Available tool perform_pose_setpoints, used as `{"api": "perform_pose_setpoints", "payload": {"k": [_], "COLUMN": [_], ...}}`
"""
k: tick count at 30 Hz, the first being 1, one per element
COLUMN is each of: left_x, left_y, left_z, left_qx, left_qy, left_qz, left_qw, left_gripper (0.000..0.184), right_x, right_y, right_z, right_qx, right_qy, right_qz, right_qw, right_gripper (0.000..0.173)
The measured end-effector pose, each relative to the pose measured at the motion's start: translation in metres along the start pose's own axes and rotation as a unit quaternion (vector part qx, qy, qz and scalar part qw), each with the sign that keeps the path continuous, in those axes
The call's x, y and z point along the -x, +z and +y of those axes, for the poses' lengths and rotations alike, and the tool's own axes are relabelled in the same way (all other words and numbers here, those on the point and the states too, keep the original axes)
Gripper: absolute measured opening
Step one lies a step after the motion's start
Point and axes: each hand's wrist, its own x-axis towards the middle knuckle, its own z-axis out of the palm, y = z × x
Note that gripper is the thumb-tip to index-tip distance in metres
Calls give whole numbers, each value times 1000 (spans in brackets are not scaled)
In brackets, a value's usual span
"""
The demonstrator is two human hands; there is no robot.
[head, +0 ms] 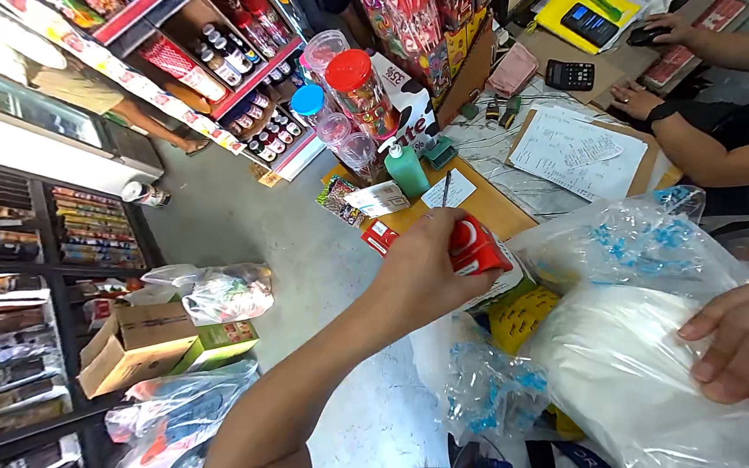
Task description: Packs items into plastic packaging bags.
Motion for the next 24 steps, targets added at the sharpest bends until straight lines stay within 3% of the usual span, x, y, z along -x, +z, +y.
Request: {"api": "perform_pose_setpoints", "payload": {"k": [6,9,16,19,24], "left_x": [-25,-39,-51,-49,-44], "left_y": [33,30,16,18,23], "left_z": [9,9,3,4,2], "left_qx": [-64,-98,-130,-154,-160], "left_qy": [175,280,436,472,511], "left_qz": [-50,-104,-198,-168,-101], "left_qw": [981,949,868,852,838], "left_gripper": [52,52,49,29,28], "right_x": [-1,1,1,-2,-4], "right_y": [-2,-4,-8,-8,-10], "right_z": [1,0,7,7,8], "right_qx": [-5,3,27,17,21], "right_qy": [9,9,-12,-1,5], "right_qz": [-24,-29,-35,-38,-37], "right_qw": [1000,1000,999,999,999], "right_gripper": [41,40,35,38,41]}}
